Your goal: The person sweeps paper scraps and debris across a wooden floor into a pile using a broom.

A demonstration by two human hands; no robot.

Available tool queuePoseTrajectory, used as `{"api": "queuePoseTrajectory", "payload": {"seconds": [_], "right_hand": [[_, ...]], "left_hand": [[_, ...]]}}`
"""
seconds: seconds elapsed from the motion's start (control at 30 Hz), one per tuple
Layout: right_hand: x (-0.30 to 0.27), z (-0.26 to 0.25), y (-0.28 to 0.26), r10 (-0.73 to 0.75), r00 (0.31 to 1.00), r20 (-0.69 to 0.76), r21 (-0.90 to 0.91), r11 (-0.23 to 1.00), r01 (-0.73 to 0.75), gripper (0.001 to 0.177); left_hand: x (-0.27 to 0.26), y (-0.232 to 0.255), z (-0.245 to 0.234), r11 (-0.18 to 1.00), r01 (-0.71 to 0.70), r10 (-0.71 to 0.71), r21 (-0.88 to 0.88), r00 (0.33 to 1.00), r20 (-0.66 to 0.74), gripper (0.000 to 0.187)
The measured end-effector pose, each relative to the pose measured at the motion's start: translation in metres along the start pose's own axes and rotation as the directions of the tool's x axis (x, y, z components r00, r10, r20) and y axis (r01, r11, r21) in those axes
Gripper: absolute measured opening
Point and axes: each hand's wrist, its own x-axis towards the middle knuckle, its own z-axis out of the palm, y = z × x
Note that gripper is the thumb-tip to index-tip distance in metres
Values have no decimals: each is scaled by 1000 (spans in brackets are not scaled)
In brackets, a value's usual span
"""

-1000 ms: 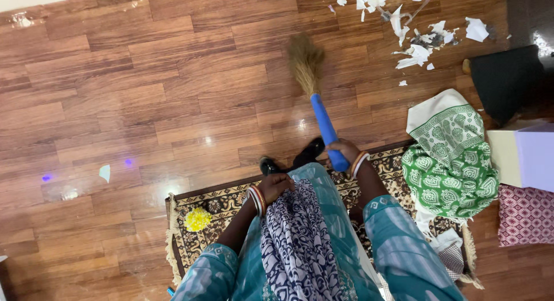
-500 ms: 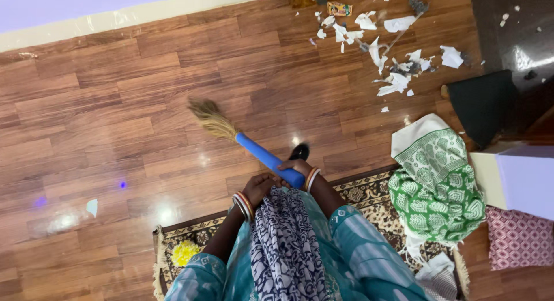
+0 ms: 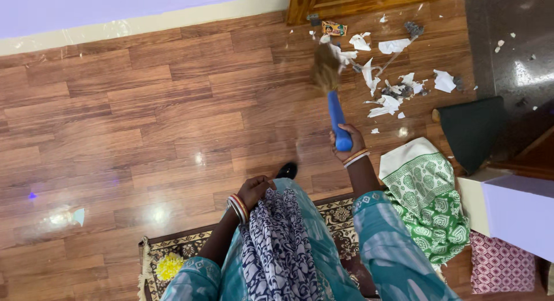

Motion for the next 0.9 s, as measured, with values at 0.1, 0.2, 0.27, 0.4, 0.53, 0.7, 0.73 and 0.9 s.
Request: {"api": "queuePoseTrajectory", "payload": {"seconds": [0.1,0.2,0.27,0.4,0.53,0.7,0.73,0.9], "right_hand": [[-25,27,19,-114,992,-54,-40,993,112,31],[-71,49,38,-54,999,0,-43,998,53,31],[-99,60,44,-11,997,76,-56,998,15,31],[-102,81,63,132,968,216,-82,990,-117,35],[-30,100,94,286,925,251,-37,958,-286,35],[80,138,100,264,956,129,1,964,-266,35],[94,143,92,253,951,175,131,952,-278,37],[130,140,46,-42,970,239,469,880,-77,33]], "left_hand": [[18,3,3,998,-33,31,61,999,35,29],[31,8,4,997,-19,16,75,999,40,29],[39,11,1,999,7,-10,47,999,52,28],[60,20,-9,999,32,-34,21,991,132,25],[90,40,-22,1000,13,-13,4,981,193,17],[127,71,-76,995,-46,27,89,979,201,22],[136,77,-88,996,-60,45,72,980,194,23],[159,102,-142,997,39,-52,68,981,188,23]]}}
